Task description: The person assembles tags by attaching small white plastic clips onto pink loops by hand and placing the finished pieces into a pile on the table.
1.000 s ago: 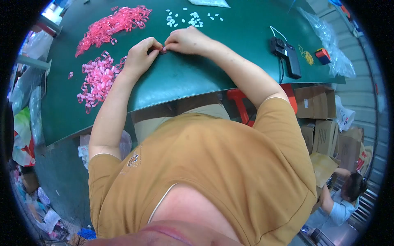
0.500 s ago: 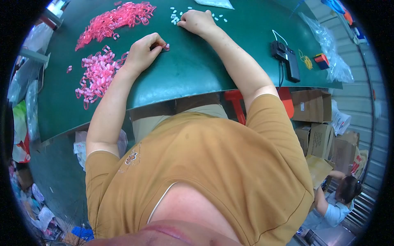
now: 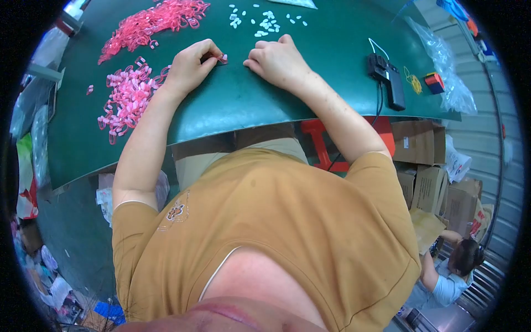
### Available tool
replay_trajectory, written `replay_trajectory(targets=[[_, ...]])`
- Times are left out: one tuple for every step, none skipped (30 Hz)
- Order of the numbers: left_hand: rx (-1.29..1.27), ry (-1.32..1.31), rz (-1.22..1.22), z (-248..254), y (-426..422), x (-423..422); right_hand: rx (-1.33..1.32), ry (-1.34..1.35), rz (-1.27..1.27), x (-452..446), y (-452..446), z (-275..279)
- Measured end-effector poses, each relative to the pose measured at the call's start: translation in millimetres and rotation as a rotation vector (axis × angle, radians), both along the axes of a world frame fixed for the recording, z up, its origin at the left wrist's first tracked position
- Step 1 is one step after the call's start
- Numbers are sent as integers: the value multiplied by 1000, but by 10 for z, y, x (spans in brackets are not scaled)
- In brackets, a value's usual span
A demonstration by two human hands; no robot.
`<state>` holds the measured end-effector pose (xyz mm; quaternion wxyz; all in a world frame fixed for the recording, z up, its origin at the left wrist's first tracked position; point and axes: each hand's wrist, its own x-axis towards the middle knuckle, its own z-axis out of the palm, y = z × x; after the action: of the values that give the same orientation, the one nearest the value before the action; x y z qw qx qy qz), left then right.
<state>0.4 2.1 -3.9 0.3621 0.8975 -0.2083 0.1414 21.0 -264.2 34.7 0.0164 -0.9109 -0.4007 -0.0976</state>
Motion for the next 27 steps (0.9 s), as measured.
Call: replay_trajectory(targets=[[-29, -12, -10, -18, 4, 9, 34, -47, 9, -73, -5, -43], [-58, -22, -23, -39, 2, 12, 36, -43, 4, -88, -12, -54], [-57, -17, -29, -28, -4, 1, 36, -54, -2, -105, -25, -59], [-22, -10, -13, -6, -5, -4, 36, -66, -8, -120, -44, -55], [12, -4, 5, 12, -8, -8, 37, -64, -13, -127, -72, -31], [13, -3, 1, 10, -8, -7, 55, -25, 7, -127, -109, 11], [10, -1, 2, 4, -5, -5, 72, 15, 29, -125, -147, 51], [7, 1, 5, -4, -1, -5, 71, 16, 28, -109, -190, 87], [4, 3, 5, -10, 2, -4, 73, 35, 59, -81, -242, 113], [7, -1, 2, -12, 5, 2, 75, 54, 90, -54, -293, 119], [9, -6, -1, -13, 4, 5, 73, 61, 116, -24, -338, 105], [8, -4, -1, 0, -3, -4, 71, 63, 116, -5, -354, 99], [17, 7, 9, 18, -10, -18, 85, 51, 164, 9, -367, 98], [28, 16, 20, 27, -15, -23, 99, 38, 212, 25, -373, 95], [28, 16, 19, 26, -17, -23, 100, 38, 211, 36, -363, 86], [34, 15, 21, 23, -13, -18, 101, 47, 220, 48, -333, 70], [40, 14, 24, 19, -10, -15, 103, 56, 229, 62, -303, 48], [43, 14, 23, 16, -8, -13, 105, 56, 229, 88, -284, 11], [35, 18, 21, 12, -9, -12, 109, 39, 249, 125, -269, -38], [28, 21, 19, 10, -9, -10, 112, 22, 270, 166, -253, -76], [29, 20, 19, 12, -10, -13, 113, 20, 270, 209, -238, -95], [24, 18, 21, 16, -12, -17, 113, 15, 296, 255, -223, -108], [20, 16, 22, 16, -15, -17, 113, 8, 322, 295, -206, -119], [20, 13, 23, -14, -14, -2, 113, 5, 322, 332, -180, -133], [-1, -3, 6, -52, -10, 16, 184, 67, 309, 366, -139, -146], [-20, -20, -8, -85, 10, 40, 255, 127, 298, 402, -90, -162], [-21, -20, -3, -69, 16, 35, 254, 128, 303, 408, -25, -131]])
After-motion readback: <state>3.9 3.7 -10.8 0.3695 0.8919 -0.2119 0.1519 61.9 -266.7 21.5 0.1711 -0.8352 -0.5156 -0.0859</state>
